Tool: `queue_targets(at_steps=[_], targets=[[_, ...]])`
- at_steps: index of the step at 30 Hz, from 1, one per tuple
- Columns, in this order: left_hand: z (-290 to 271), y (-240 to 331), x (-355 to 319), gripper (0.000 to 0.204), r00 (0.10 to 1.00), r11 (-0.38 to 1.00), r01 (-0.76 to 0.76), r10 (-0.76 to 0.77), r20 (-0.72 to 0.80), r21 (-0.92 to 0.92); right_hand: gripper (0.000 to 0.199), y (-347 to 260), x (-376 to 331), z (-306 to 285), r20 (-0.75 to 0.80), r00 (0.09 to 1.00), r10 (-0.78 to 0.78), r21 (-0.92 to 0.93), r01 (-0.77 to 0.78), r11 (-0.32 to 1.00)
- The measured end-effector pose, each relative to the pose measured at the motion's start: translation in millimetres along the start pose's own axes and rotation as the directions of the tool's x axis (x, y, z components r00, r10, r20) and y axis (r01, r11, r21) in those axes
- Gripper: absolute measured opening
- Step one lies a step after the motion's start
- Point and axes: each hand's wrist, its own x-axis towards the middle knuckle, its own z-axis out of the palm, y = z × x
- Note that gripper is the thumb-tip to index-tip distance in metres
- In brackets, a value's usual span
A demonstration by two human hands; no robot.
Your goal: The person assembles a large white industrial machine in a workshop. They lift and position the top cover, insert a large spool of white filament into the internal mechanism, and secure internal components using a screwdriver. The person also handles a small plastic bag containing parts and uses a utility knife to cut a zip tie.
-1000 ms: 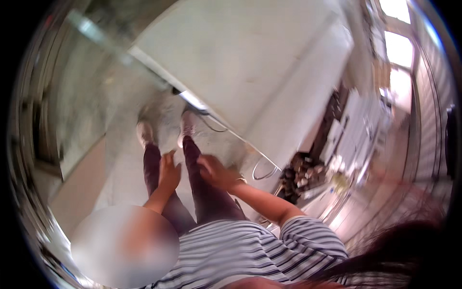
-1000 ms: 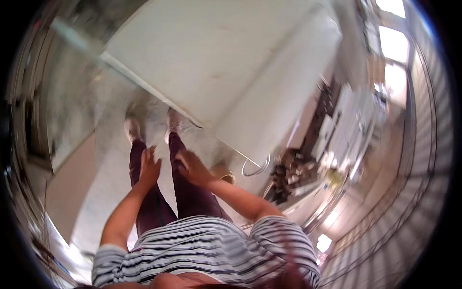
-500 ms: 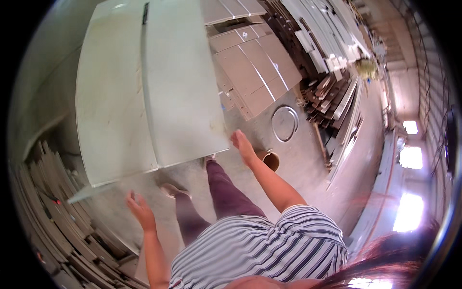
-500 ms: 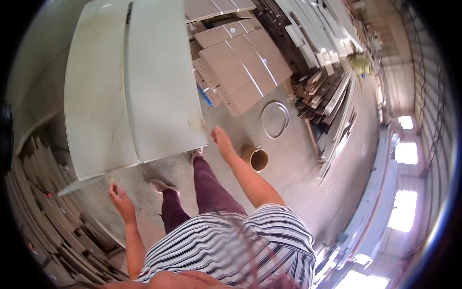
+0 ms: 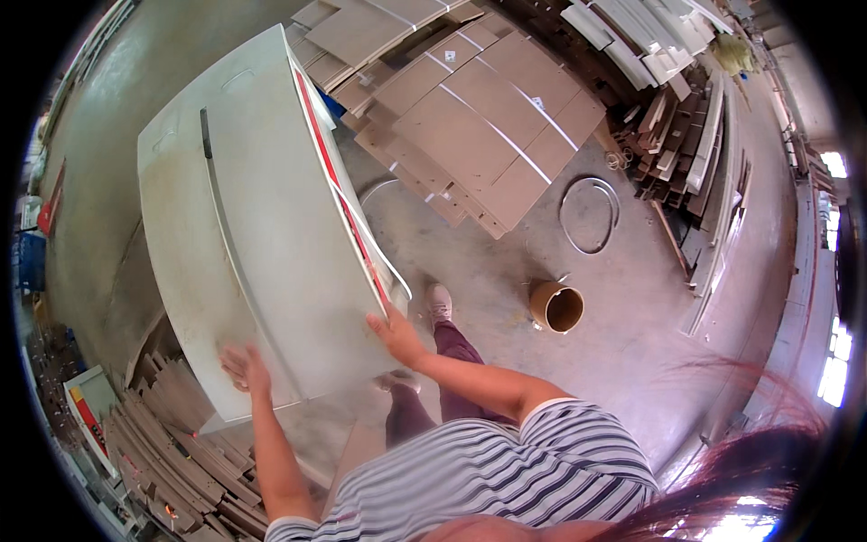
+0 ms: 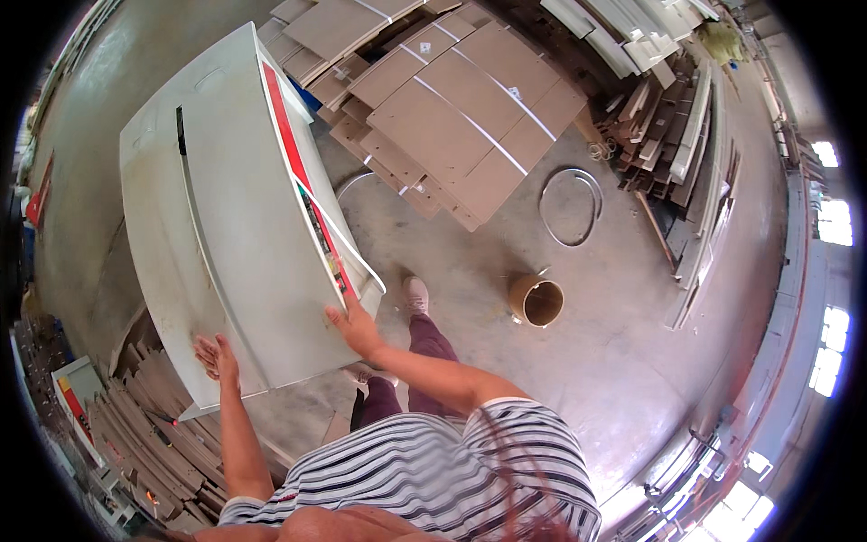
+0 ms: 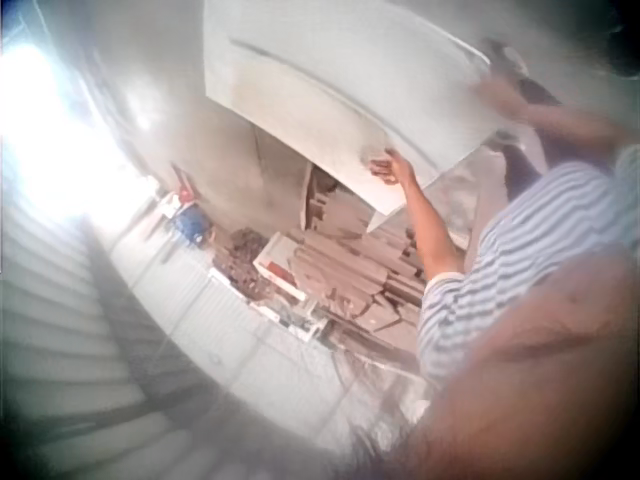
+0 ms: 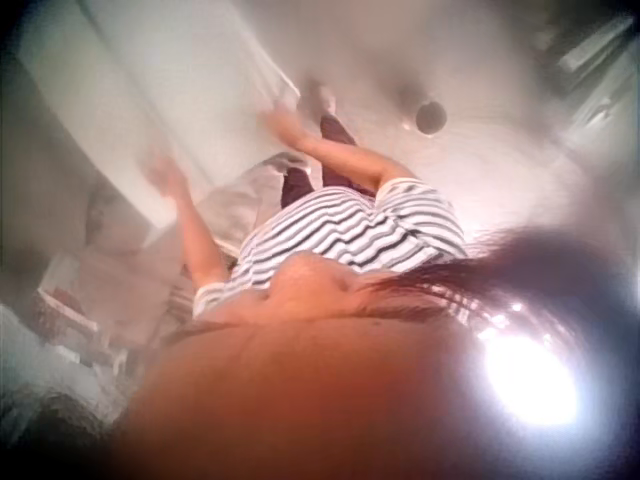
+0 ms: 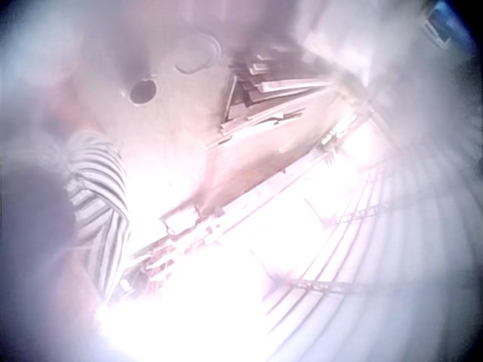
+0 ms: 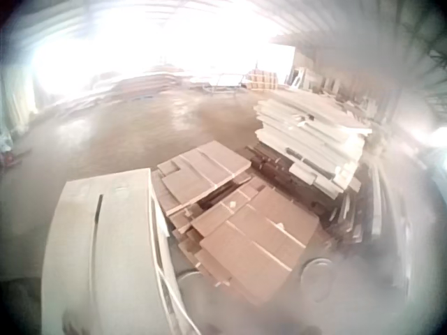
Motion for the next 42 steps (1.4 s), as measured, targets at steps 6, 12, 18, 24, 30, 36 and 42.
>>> queue_targets(at_steps=[6,12,18,24,30,36,42], targets=[[-26,-29,38,0.086,0.999,0.999,0.021,-0.019,0.038,-0.041,0.047,3,-5,44,-0.069,0.985,-0.160,0.028,0.162,0.986],[-38,-24,51,0.083,0.992,0.992,0.116,-0.113,0.058,-0.054,0.034,28,85,27,0.240,0.970,0.047,-0.078,-0.029,0.997],[-49,-11,59,0.083,0.990,0.997,0.056,-0.049,0.132,-0.044,0.036,-11,254,24,-0.122,0.950,-0.289,-0.075,0.281,0.957],[-55,-27,45,0.088,0.978,0.988,0.053,-0.022,0.209,-0.144,0.045,-44,194,11,0.440,0.880,0.181,0.348,-0.353,0.868],[-12,-113,64,0.090,0.996,0.992,-0.073,0.078,0.043,-0.107,0.031,-33,74,51,0.453,0.795,0.403,-0.183,-0.359,0.915],[-69,-55,10,0.085,0.991,0.945,-0.128,0.129,-0.017,-0.301,0.021,-62,46,56,0.404,0.884,0.236,-0.096,-0.216,0.972],[4,-24,-178,0.062,0.924,0.607,0.247,-0.382,-0.005,-0.755,0.022,-75,43,43,0.357,0.901,0.248,-0.208,-0.182,0.961]])
